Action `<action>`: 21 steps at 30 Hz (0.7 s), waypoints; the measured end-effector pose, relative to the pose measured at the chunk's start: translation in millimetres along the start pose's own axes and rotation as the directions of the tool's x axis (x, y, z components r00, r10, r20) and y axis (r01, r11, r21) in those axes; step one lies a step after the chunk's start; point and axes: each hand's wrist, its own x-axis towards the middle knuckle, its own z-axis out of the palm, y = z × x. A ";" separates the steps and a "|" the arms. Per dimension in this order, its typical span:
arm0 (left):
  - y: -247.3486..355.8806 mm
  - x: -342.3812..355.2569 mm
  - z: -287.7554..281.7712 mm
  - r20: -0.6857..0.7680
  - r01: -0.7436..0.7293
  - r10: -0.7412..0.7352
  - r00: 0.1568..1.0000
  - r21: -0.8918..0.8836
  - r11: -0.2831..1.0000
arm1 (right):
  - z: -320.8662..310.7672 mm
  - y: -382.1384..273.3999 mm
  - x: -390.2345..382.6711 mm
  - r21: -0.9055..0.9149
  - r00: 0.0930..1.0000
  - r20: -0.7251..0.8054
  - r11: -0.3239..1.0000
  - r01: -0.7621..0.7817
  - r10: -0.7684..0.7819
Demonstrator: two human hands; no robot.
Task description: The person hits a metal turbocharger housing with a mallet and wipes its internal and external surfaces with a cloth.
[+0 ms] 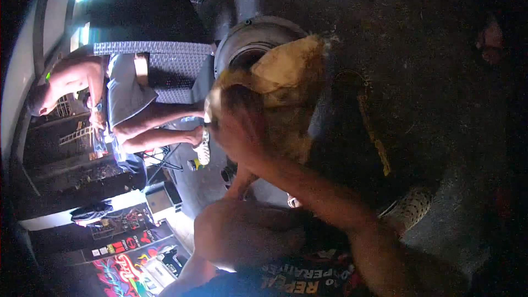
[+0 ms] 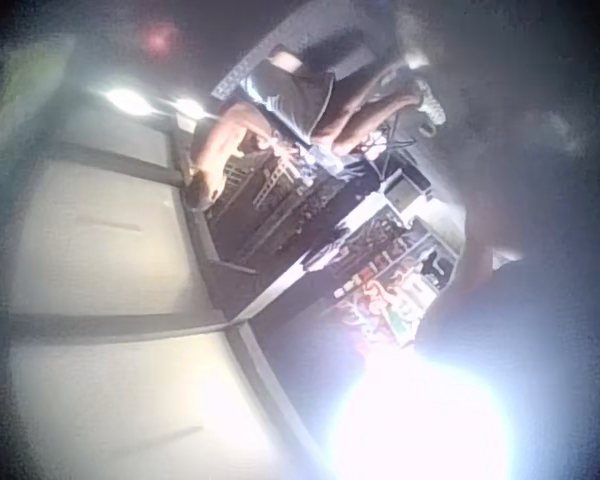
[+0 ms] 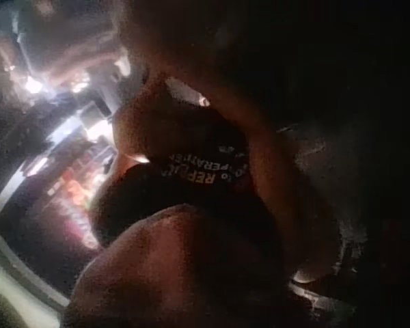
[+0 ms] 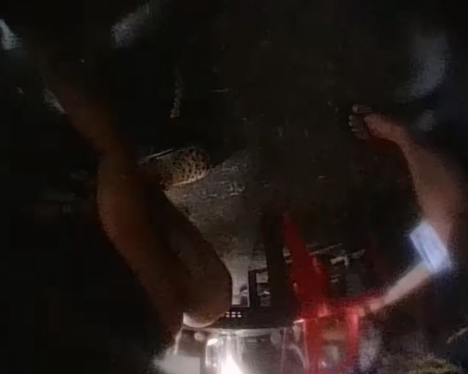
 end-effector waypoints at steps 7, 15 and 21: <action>-5.9 -0.6 -12.0 0.038 0.077 -0.070 0.997 -0.212 0.974 | 21.6 40.1 -48.0 -0.150 0.930 -0.302 0.974 0.170 -0.209; -17.4 -0.2 -3.6 0.048 0.235 -0.287 0.957 -0.709 0.665 | -1.5 102.5 -78.0 -0.127 0.925 -0.243 0.955 0.268 -0.292; 4.7 -6.9 6.9 0.008 -0.008 0.007 1.000 0.015 1.000 | 6.3 111.6 -82.1 -0.107 0.951 -0.130 0.958 0.267 -0.280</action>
